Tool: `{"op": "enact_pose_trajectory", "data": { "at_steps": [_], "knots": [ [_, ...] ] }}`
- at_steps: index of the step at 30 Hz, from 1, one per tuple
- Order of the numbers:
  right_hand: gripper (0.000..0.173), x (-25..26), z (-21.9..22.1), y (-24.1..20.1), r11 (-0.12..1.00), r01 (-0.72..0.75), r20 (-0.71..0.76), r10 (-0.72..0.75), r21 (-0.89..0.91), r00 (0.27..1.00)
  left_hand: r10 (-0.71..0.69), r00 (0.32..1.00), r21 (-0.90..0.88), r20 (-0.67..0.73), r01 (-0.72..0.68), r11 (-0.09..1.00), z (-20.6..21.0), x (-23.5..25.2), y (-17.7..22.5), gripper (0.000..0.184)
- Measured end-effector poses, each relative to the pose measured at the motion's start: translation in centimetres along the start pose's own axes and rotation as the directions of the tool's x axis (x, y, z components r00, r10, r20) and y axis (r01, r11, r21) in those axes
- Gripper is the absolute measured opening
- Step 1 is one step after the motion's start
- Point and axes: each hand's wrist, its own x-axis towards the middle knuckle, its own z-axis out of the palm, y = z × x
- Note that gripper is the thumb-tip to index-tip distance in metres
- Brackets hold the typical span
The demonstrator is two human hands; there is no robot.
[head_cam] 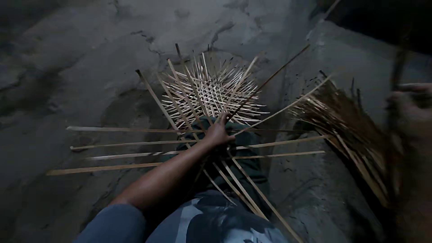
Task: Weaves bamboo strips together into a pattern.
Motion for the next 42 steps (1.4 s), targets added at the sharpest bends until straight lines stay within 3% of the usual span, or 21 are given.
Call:
{"op": "enact_pose_trajectory", "data": {
  "at_steps": [3, 6, 8, 10, 14, 20, 25, 27, 29, 31, 33, 36, 38, 40, 42],
  "knots": [
    [0.032, 0.4, 7.2, -4.4, 0.960, -0.136, 0.307, 0.057, 0.244, 0.950, 0.069, 0.997, -0.035, -0.022, -0.069, 0.997, 0.1, -0.2, -0.6, 0.089],
    [0.023, -2.8, 16.8, -10.0, 0.876, -0.293, 0.581, 0.017, 0.384, 0.814, 0.097, 0.995, -0.029, -0.015, -0.097, 0.995, 0.0, -0.7, -0.8, 0.088],
    [0.021, -5.4, 21.9, -13.1, 0.845, -0.327, 0.668, -0.048, 0.424, 0.743, 0.109, 0.994, -0.024, -0.019, -0.109, 0.994, 0.0, -0.9, -1.0, 0.087],
    [0.020, -7.5, 24.8, -15.4, 0.832, -0.308, 0.651, -0.082, 0.461, 0.754, 0.118, 0.993, -0.041, -0.026, -0.119, 0.992, -0.1, -1.1, -1.3, 0.085],
    [0.016, -8.8, 25.8, -17.1, 0.842, -0.350, 0.646, 0.002, 0.411, 0.763, 0.162, 0.986, -0.087, -0.044, -0.166, 0.982, -0.4, -1.1, -2.0, 0.084],
    [0.034, -7.6, 22.6, -15.4, 0.919, -0.234, 0.811, -0.136, 0.318, 0.569, 0.171, 0.985, -0.126, -0.018, -0.172, 0.977, -0.4, -0.6, -2.1, 0.091],
    [0.032, -9.3, 23.6, -14.7, 0.894, -0.270, 0.750, -0.102, 0.357, 0.654, 0.199, 0.980, -0.188, 0.027, -0.190, 0.964, -0.3, -0.2, -2.6, 0.099],
    [0.032, -9.5, 23.9, -14.8, 0.879, -0.268, 0.735, -0.127, 0.394, 0.666, 0.218, 0.975, -0.261, 0.036, -0.201, 0.944, -1.0, -0.4, -2.9, 0.093],
    [0.032, -9.6, 24.2, -14.5, 0.878, -0.253, 0.725, -0.142, 0.407, 0.673, 0.214, 0.975, -0.321, -0.064, -0.224, 0.920, -1.6, -1.0, -3.6, 0.083],
    [0.031, -9.4, 24.0, -14.5, 0.881, -0.260, 0.738, -0.136, 0.395, 0.661, 0.117, 0.963, -0.404, -0.242, -0.209, 0.891, -2.4, -1.9, -3.8, 0.076],
    [0.031, -9.5, 24.3, -14.2, 0.861, -0.272, 0.739, -0.162, 0.429, 0.654, -0.035, 0.947, -0.537, -0.320, -0.152, 0.830, -3.3, -2.1, -4.0, 0.081],
    [0.031, -9.8, 24.7, -13.8, 0.827, -0.262, 0.708, -0.211, 0.497, 0.674, -0.274, 0.927, -0.815, -0.256, -0.055, 0.576, -4.5, -1.1, -2.8, 0.088],
    [0.031, -9.7, 24.6, -13.7, 0.821, -0.250, 0.700, -0.231, 0.512, 0.675, -0.364, 0.913, -0.899, -0.185, -0.008, 0.437, -5.4, -0.3, -2.0, 0.071],
    [0.031, -9.6, 24.2, -14.0, 0.851, -0.235, 0.717, -0.211, 0.469, 0.665, -0.371, 0.925, -0.960, -0.085, 0.024, 0.279, -6.3, 0.1, -1.7, 0.053],
    [0.032, -9.6, 24.3, -13.9, 0.849, -0.244, 0.727, -0.214, 0.469, 0.652, -0.361, 0.932, -0.979, -0.012, 0.063, 0.195, -6.7, 0.5, -2.0, 0.043]
  ]
}}
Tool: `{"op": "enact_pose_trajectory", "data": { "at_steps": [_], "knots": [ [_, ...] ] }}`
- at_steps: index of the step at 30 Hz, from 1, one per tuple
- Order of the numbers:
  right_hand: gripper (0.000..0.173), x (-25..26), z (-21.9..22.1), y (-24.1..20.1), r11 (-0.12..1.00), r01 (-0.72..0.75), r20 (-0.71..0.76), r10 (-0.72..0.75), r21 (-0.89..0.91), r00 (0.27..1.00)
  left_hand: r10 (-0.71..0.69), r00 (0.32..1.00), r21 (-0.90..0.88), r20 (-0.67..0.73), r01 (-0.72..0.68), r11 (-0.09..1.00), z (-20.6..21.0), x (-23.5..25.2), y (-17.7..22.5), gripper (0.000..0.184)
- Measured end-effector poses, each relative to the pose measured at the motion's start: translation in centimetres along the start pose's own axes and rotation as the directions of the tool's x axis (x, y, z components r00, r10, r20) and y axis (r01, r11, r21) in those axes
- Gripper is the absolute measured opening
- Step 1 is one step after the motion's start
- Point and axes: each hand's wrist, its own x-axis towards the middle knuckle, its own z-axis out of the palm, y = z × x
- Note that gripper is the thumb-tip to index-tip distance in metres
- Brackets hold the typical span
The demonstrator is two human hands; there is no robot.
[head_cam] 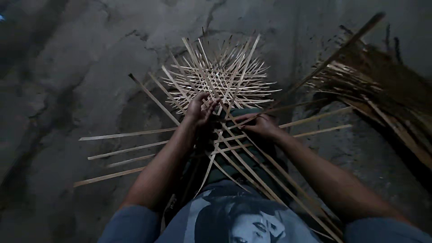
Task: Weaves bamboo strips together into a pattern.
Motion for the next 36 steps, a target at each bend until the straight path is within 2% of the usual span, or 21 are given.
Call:
{"op": "enact_pose_trajectory", "data": {
  "at_steps": [4, 6, 9, 11, 19, 21, 23, 25, 26, 27, 30, 31, 32, 33, 35, 36],
  "knots": [
    [0.034, 0.3, 0.0, 0.6, 0.999, -0.024, 0.035, 0.022, 0.041, 0.999, -0.011, 0.998, -0.142, 0.069, 0.021, 0.990, -0.6, 0.7, -1.1, 0.043],
    [0.035, 0.3, 0.0, 0.9, 1.000, 0.003, 0.026, -0.003, 0.024, 1.000, -0.006, 0.994, -0.159, 0.107, 0.023, 0.987, -0.7, 0.8, -1.7, 0.041],
    [0.034, 0.5, 0.1, 1.5, 0.998, 0.057, 0.009, -0.057, -0.006, 0.998, 0.030, 0.995, -0.065, 0.092, -0.024, 0.998, -0.4, 0.9, -2.6, 0.039],
    [0.034, 0.3, 0.1, 0.9, 0.999, 0.027, 0.002, -0.027, -0.022, 1.000, 0.061, 0.996, -0.005, 0.057, -0.061, 0.998, -0.1, 1.0, -3.2, 0.038],
    [0.036, 0.1, -0.5, 0.3, 0.999, -0.032, 0.057, 0.033, -0.002, 0.998, 0.128, 0.991, -0.034, 0.045, -0.126, 0.991, 0.3, 1.1, -4.3, 0.044],
    [0.036, 0.3, -0.6, 0.3, 1.000, -0.022, 0.081, 0.023, -0.020, 0.996, 0.155, 0.985, 0.001, 0.070, -0.155, 0.988, 0.1, 1.1, -4.4, 0.043],
    [0.037, 0.4, -0.9, 0.7, 1.000, -0.005, 0.113, 0.006, -0.009, 0.994, 0.231, 0.960, 0.144, 0.157, -0.253, 0.957, -1.0, 1.4, -4.8, 0.039],
    [0.037, -0.4, -2.5, 1.3, 1.000, 0.018, 0.121, -0.019, 0.016, 0.992, 0.290, 0.917, 0.313, 0.275, -0.371, 0.874, -1.9, 1.6, -5.2, 0.035],
    [0.034, -1.2, -3.9, 1.8, 0.999, 0.028, 0.105, -0.030, 0.015, 0.994, 0.313, 0.909, 0.333, 0.275, -0.395, 0.856, -1.6, 1.1, -5.3, 0.033],
    [0.030, -2.3, -5.7, 2.0, 1.000, 0.029, 0.067, -0.029, 0.002, 0.997, 0.347, 0.900, 0.310, 0.262, -0.420, 0.853, -1.2, 0.7, -5.3, 0.030],
    [0.023, -7.6, -13.1, 2.9, 0.992, -0.075, -0.094, 0.084, 0.097, 0.992, 0.298, 0.936, 0.004, 0.189, -0.304, 0.953, -0.4, 0.5, -5.4, 0.037],
    [0.025, -9.8, -15.8, 3.7, 0.978, -0.138, -0.194, 0.167, 0.154, 0.967, 0.282, 0.944, -0.038, 0.170, -0.280, 0.959, -0.4, 0.6, -5.5, 0.039],
    [0.028, -12.0, -18.5, 5.0, 0.960, -0.205, -0.327, 0.258, 0.190, 0.909, 0.281, 0.945, -0.059, 0.168, -0.275, 0.960, -0.5, 0.8, -5.6, 0.039],
    [0.030, -14.0, -20.8, 6.9, 0.941, -0.270, -0.482, 0.336, 0.204, 0.809, 0.284, 0.943, -0.069, 0.176, -0.276, 0.959, -0.7, 1.1, -5.8, 0.040],
    [0.033, -17.8, -24.4, 11.4, 0.871, -0.444, -0.743, 0.437, 0.210, 0.506, 0.303, 0.929, -0.074, 0.212, -0.294, 0.953, -1.1, 1.7, -6.1, 0.040],
    [0.034, -19.6, -25.6, 13.6, 0.818, -0.536, -0.817, 0.446, 0.208, 0.365, 0.315, 0.923, -0.073, 0.222, -0.307, 0.949, -1.2, 1.8, -6.2, 0.039]
  ]
}}
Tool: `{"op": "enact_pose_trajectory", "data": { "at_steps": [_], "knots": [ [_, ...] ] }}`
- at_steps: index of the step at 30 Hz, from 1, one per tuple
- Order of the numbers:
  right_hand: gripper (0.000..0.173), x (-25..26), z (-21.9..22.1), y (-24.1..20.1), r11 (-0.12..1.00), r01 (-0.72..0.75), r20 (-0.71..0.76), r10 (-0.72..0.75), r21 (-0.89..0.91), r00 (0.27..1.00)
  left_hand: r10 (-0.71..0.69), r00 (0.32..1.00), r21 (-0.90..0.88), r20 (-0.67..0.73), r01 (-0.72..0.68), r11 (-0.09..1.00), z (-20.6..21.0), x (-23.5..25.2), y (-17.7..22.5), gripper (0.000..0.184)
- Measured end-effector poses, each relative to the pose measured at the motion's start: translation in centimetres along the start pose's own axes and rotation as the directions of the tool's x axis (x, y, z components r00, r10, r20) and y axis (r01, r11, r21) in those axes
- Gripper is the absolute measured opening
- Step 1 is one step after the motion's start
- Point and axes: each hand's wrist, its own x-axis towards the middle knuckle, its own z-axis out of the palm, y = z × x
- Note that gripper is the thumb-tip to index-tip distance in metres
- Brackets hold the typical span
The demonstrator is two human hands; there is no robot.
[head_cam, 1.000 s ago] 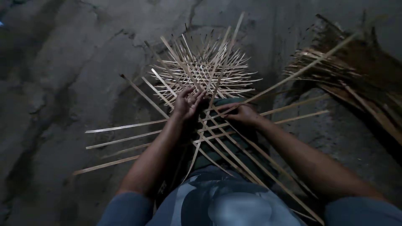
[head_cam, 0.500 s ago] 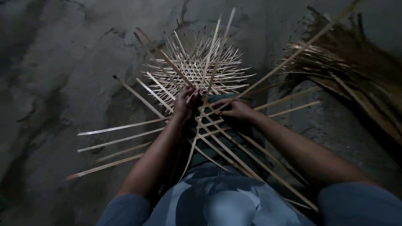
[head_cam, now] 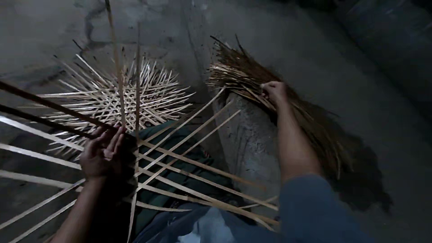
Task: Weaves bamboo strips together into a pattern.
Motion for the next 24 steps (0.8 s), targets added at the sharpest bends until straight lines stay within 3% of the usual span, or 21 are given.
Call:
{"op": "enact_pose_trajectory", "data": {
  "at_steps": [2, 6, 9, 15, 19, 24],
  "knots": [
    [0.032, 1.5, -1.8, 4.3, 0.986, -0.079, -0.156, 0.056, -0.147, 0.986, 0.028, 0.999, -0.017, 0.034, -0.027, 0.999, -0.3, 0.1, -0.2, 0.040],
    [0.027, 3.1, -2.9, 8.1, 0.932, -0.174, -0.220, 0.106, -0.317, 0.970, 0.033, 0.999, 0.006, 0.028, -0.033, 0.999, 0.0, -0.1, 0.0, 0.042],
    [0.032, 3.3, -3.5, 8.2, 0.879, -0.266, -0.227, 0.187, -0.395, 0.956, 0.076, 0.993, -0.005, 0.093, -0.076, 0.997, -0.2, -0.5, -0.2, 0.039],
    [0.030, 4.7, -4.1, 7.5, 0.886, -0.204, -0.194, 0.133, -0.417, 0.972, 0.110, 0.987, -0.062, 0.118, -0.103, 0.993, -0.6, 0.1, -0.8, 0.037],
    [0.038, 5.0, -4.2, 7.5, 0.857, -0.281, -0.281, 0.169, -0.432, 0.945, 0.110, 0.987, -0.016, 0.114, -0.109, 0.994, -0.5, 0.3, -0.9, 0.040],
    [0.034, 6.2, -4.7, 9.3, 0.840, -0.290, -0.230, 0.203, -0.458, 0.952, 0.102, 0.986, -0.002, 0.132, -0.102, 0.995, -0.2, -0.3, -0.4, 0.036]
  ]
}}
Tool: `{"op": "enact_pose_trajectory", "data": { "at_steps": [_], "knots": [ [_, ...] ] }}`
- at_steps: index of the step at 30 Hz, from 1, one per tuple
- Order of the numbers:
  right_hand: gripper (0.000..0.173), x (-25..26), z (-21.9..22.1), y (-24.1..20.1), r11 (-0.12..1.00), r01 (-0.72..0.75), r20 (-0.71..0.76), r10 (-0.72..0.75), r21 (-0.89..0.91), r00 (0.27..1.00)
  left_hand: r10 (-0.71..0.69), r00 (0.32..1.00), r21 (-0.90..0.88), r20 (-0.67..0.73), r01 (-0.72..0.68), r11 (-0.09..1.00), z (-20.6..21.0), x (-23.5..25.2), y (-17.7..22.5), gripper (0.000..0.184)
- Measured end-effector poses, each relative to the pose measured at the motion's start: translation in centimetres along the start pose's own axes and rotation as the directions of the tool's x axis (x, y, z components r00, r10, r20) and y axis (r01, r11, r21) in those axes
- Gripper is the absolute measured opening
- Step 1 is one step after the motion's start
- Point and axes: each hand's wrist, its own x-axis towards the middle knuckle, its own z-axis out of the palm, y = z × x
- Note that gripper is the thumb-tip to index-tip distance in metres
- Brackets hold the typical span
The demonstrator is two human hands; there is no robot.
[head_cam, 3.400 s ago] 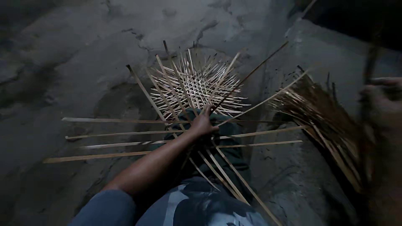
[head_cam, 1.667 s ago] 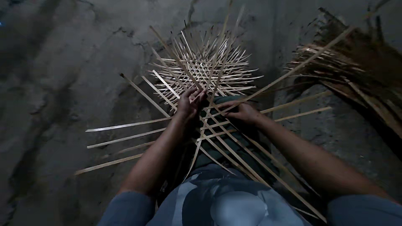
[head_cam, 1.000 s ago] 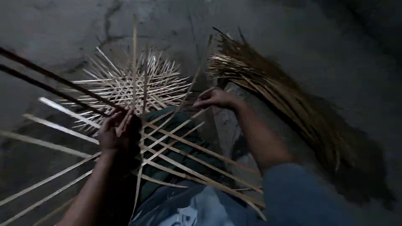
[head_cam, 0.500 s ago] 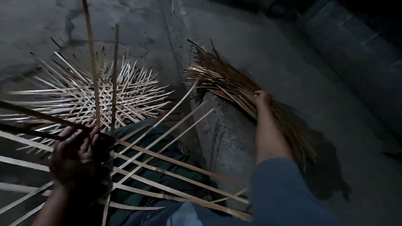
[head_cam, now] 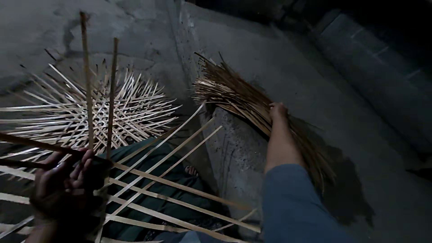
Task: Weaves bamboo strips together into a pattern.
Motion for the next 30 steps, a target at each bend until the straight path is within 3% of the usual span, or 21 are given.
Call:
{"op": "enact_pose_trajectory", "data": {
  "at_steps": [12, 16, 20, 24, 26, 30],
  "knots": [
    [0.024, -0.1, -0.4, -0.1, 0.997, -0.036, -0.036, 0.034, -0.071, 0.999, -0.014, 0.999, 0.044, -0.031, 0.015, 0.999, 0.0, -0.4, 0.5, 0.038],
    [0.030, 0.1, -1.9, 0.1, 0.994, 0.036, -0.119, -0.024, 0.103, 0.993, -0.001, 1.000, 0.043, 0.000, 0.001, 0.999, -0.2, -0.5, 0.3, 0.039],
    [0.035, 0.8, -6.6, -2.1, 0.900, 0.358, -0.275, -0.288, 0.250, 0.917, 0.017, 1.000, 0.020, -0.007, -0.017, 1.000, -0.5, -0.2, 0.1, 0.037],
    [0.039, 0.3, -13.7, -6.4, 0.764, 0.562, -0.412, -0.423, 0.316, 0.807, 0.024, 1.000, 0.042, -0.010, -0.023, 0.999, -0.3, -0.1, -0.1, 0.038],
    [0.040, 0.0, -16.7, -8.1, 0.750, 0.577, -0.387, -0.451, 0.324, 0.804, 0.036, 0.999, 0.031, 0.004, -0.036, 0.999, -0.7, 0.0, -0.4, 0.039],
    [0.040, 0.7, -18.4, -8.9, 0.813, 0.476, -0.228, -0.420, 0.335, 0.879, 0.045, 0.999, 0.004, 0.010, -0.045, 0.999, -1.1, -0.3, -0.3, 0.040]
  ]
}}
